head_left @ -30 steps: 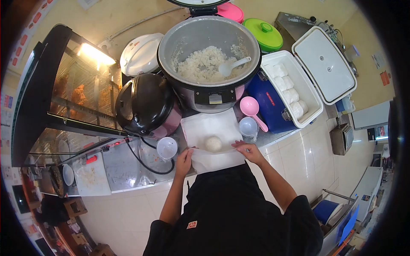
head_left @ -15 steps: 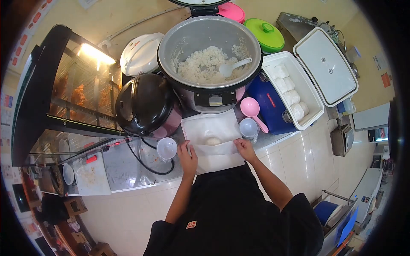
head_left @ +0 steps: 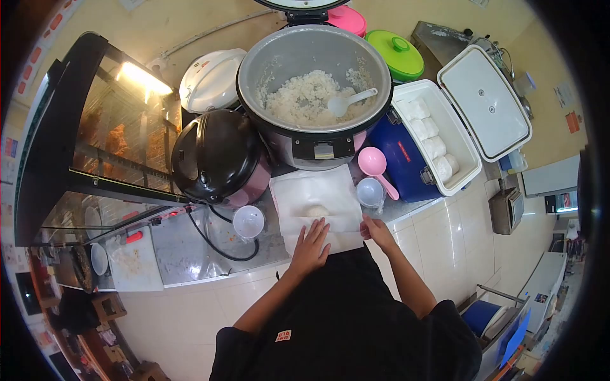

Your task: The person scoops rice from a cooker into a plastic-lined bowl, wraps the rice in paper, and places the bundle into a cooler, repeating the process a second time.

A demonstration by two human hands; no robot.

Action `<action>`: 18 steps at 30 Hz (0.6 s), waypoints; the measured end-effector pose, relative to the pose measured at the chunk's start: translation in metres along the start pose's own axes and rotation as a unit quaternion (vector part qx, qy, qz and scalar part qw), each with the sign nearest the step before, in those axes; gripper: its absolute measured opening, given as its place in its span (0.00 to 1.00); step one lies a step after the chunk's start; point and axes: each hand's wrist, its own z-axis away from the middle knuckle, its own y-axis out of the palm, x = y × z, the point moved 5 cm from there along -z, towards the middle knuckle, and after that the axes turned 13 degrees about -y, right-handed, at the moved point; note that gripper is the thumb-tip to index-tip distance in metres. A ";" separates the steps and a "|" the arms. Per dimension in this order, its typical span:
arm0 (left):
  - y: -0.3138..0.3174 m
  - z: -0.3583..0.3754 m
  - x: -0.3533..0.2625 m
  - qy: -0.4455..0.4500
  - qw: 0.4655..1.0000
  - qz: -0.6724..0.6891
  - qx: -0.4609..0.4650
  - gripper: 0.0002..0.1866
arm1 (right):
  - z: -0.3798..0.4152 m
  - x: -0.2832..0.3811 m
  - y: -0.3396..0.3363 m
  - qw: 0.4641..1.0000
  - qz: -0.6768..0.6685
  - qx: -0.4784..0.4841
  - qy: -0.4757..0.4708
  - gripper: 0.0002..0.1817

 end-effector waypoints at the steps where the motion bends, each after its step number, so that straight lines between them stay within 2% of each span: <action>1: 0.000 0.000 0.001 -0.002 1.000 0.003 -0.002 0.33 | -0.002 0.005 0.000 1.000 -0.027 -0.003 0.000 0.34; 6: 0.001 -0.001 0.003 -0.016 1.000 0.013 0.001 0.33 | -0.015 0.041 0.009 0.993 -0.116 0.010 -0.010 0.34; 9: 0.000 0.000 0.004 -0.022 0.999 0.023 0.003 0.33 | -0.032 0.050 0.022 0.988 -0.095 0.070 -0.096 0.31; 13: 0.001 0.001 0.003 -0.017 0.999 0.036 -0.009 0.33 | -0.061 0.086 0.050 0.956 0.073 0.026 -0.281 0.18; 15: 0.000 0.001 0.002 -0.014 0.999 0.037 -0.020 0.33 | -0.075 0.108 0.064 0.913 0.174 -0.019 -0.367 0.18; 18: 0.001 0.002 -0.001 -0.019 0.999 0.023 -0.020 0.33 | -0.097 0.120 0.066 0.913 0.258 -0.048 -0.313 0.30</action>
